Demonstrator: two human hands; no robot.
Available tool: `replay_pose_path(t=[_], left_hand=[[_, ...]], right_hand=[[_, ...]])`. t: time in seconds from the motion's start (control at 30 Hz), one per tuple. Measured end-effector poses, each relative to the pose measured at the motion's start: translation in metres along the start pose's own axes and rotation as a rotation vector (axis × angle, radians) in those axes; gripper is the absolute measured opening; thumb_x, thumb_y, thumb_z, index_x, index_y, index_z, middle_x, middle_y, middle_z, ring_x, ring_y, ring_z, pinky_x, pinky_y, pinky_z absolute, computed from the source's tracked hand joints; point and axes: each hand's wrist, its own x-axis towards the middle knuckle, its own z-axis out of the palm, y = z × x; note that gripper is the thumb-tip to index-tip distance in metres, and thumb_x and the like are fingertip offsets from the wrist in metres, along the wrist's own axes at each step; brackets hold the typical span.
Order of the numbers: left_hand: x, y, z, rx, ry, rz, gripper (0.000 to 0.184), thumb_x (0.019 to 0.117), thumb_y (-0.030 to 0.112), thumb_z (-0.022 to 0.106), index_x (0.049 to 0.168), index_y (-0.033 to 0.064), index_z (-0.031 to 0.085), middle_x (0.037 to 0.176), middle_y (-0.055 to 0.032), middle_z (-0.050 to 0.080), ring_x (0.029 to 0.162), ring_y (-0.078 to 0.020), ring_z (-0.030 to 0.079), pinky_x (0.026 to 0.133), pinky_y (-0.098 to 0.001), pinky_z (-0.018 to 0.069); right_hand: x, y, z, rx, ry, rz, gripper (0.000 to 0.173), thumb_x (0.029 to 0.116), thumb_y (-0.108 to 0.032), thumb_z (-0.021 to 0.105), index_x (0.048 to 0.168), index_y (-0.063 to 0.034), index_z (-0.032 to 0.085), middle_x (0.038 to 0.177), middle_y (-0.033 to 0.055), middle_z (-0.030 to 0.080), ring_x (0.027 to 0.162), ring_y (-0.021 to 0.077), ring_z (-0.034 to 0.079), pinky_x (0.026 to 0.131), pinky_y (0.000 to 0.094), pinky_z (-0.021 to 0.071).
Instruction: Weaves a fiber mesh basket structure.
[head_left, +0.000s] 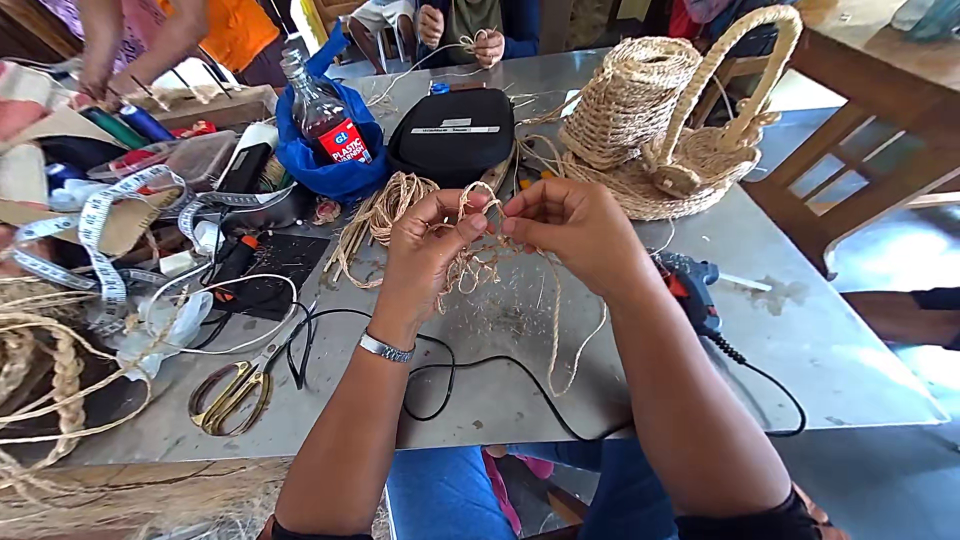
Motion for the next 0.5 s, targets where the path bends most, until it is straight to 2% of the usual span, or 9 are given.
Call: replay_pose_path(t=[0.13,0.23,0.33,0.43,0.5], left_hand=[[0.0,-0.002,0.003,0.041,0.02,0.049,0.021,0.0979,0.001,0.063,0.118,0.0069,0.063,0.104,-0.0023,0.069,0.092,-0.0115,0.069,0.084,-0.0284,0.059],[0.0,-0.006,0.003,0.055,0.032,0.098,0.019,0.0987,0.002,0.062,0.117,0.0079,0.06,0.105,-0.0029,0.068,0.092,-0.0114,0.068,0.084,-0.0285,0.0586],[0.0,-0.009,0.006,0.102,0.04,0.177,0.017,0.0997,0.003,0.061,0.117,0.0052,0.064,0.108,-0.0039,0.069,0.095,-0.0118,0.068,0.085,-0.0285,0.058],[-0.002,-0.009,0.006,0.235,0.056,0.256,0.019,0.1016,0.005,0.06,0.119,0.0017,0.066,0.114,-0.0054,0.07,0.1,-0.0124,0.068,0.089,-0.0301,0.0577],[-0.001,-0.009,0.006,0.37,0.079,0.332,0.017,0.1005,0.004,0.062,0.116,-0.0001,0.069,0.114,-0.0067,0.071,0.102,-0.0124,0.068,0.09,-0.0296,0.0573]], right_hand=[[-0.001,0.0,0.006,-0.007,-0.008,-0.043,0.013,0.091,-0.008,0.075,0.103,-0.0035,0.072,0.091,0.004,0.073,0.075,0.0106,0.07,0.069,0.0256,0.0611],[-0.002,-0.001,0.014,-0.029,0.063,-0.038,0.014,0.0894,-0.009,0.078,0.1,-0.0045,0.071,0.089,0.0033,0.073,0.073,0.0109,0.07,0.068,0.0264,0.0618],[-0.003,0.0,0.018,-0.051,0.103,-0.089,0.015,0.0883,-0.009,0.079,0.1,-0.0044,0.07,0.087,0.0032,0.073,0.073,0.01,0.071,0.068,0.0263,0.0624],[-0.003,0.0,0.018,-0.052,0.066,-0.143,0.016,0.0896,-0.004,0.076,0.104,-0.003,0.071,0.095,0.0043,0.073,0.082,0.0098,0.072,0.076,0.0255,0.0627],[-0.004,-0.001,0.019,-0.037,0.074,-0.167,0.018,0.0895,-0.001,0.074,0.106,-0.0025,0.069,0.097,0.0047,0.073,0.083,0.0097,0.072,0.077,0.0249,0.0626]])
